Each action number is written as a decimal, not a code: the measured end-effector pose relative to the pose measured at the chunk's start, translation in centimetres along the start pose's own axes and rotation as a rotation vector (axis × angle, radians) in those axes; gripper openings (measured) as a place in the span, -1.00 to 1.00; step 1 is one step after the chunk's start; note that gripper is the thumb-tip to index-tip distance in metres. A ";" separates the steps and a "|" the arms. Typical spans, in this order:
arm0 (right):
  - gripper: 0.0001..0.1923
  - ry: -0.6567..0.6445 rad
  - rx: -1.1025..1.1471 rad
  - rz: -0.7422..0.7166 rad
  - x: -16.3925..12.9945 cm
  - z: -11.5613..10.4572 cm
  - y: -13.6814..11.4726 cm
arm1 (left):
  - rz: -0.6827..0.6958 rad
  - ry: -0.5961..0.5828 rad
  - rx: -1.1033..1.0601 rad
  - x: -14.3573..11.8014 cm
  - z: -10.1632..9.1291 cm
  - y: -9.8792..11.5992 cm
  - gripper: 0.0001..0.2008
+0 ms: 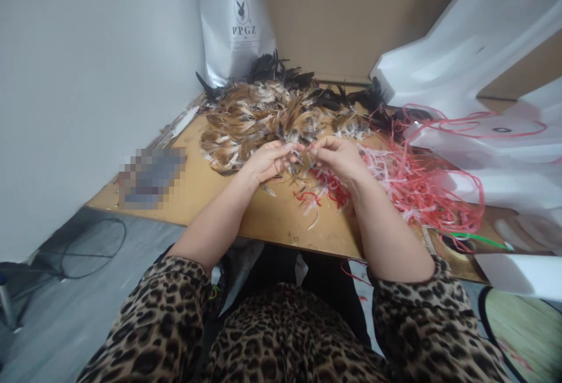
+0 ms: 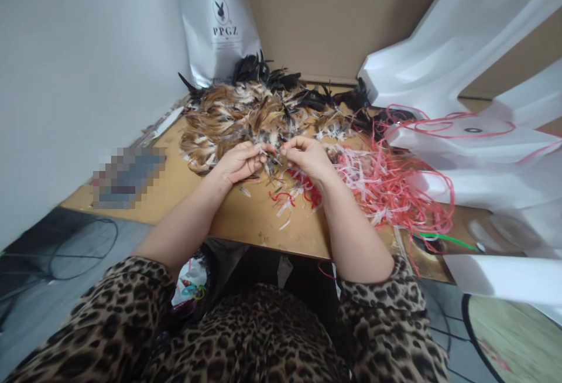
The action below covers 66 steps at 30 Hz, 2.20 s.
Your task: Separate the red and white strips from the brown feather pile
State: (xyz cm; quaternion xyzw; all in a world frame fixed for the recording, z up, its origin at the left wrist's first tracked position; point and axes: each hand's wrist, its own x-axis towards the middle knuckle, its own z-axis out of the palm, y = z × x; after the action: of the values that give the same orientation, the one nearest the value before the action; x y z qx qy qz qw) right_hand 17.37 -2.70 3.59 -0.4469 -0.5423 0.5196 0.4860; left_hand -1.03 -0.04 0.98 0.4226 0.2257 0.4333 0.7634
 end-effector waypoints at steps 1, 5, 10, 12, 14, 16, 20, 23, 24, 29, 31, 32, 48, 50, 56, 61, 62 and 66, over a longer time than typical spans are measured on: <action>-0.74 0.011 -0.032 -0.027 0.0 0.1 0.1 | -0.002 0.000 0.002 0.0 0.1 0.0 -0.89; -0.78 0.031 -0.135 -0.139 0.2 0.4 0.5 | -0.049 0.015 0.039 -0.1 0.6 0.0 -0.87; -0.84 0.034 -0.193 -0.208 0.5 0.5 1.0 | -0.110 0.043 0.096 -0.1 0.7 -0.3 -0.92; -0.85 0.010 -0.200 -0.211 0.5 0.6 1.1 | -0.127 0.055 0.103 0.0 0.7 -0.5 -0.92; -0.86 -0.005 -0.211 -0.206 0.5 0.7 1.0 | -0.139 0.067 0.097 0.0 0.7 -0.6 -0.93; -0.87 0.003 -0.229 -0.210 0.4 0.8 1.0 | -0.140 0.078 0.084 0.0 0.7 -0.6 -0.94; -0.88 0.047 -0.241 -0.228 0.3 0.9 0.8 | -0.141 0.085 0.065 0.1 0.7 -0.6 -0.94; -0.89 0.064 -0.225 -0.213 0.3 1.0 0.8 | -0.150 0.066 0.060 0.1 0.6 -0.6 -0.92; -0.89 0.062 -0.220 -0.211 0.4 1.0 0.8 | -0.150 0.059 0.057 0.1 0.6 -0.7 -0.92; -0.88 0.058 -0.227 -0.229 0.6 1.1 1.2 | -0.153 0.055 0.038 0.2 0.5 -0.7 -0.91; -0.87 0.056 -0.213 -0.212 0.5 1.0 1.2 | -0.148 0.064 0.026 0.2 0.4 -0.7 -0.91; -0.86 0.057 -0.201 -0.195 0.5 0.9 1.1 | -0.142 0.068 0.021 0.3 0.4 -0.7 -0.91; -0.80 0.102 -0.493 -0.088 1.2 -1.3 1.8 | -0.048 0.165 -0.044 0.7 -0.4 -0.1 -0.90; -0.80 0.080 -0.579 -0.142 1.2 -1.4 1.9 | -0.035 0.179 -0.029 0.7 -0.5 -0.1 -0.92; -0.78 0.140 -0.352 -0.140 0.9 -0.9 1.0 | -0.080 0.237 0.059 0.6 -0.2 -0.1 -0.93; -0.80 0.173 -0.268 -0.198 1.0 -0.4 1.1 | -0.126 0.228 0.112 0.5 0.0 -0.2 -0.93; -0.80 0.173 -0.270 -0.213 1.0 -0.3 1.1 | -0.130 0.226 0.110 0.5 0.1 -0.1 -0.93; -0.81 0.177 -0.275 -0.264 1.0 -0.2 1.1 | -0.146 0.214 0.082 0.4 0.2 0.0 -0.91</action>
State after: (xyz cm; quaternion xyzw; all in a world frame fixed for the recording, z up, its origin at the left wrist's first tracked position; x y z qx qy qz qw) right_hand 17.45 -1.63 2.51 -0.4778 -0.6174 0.3311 0.5299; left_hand -0.70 0.23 1.11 0.3872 0.3535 0.4099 0.7464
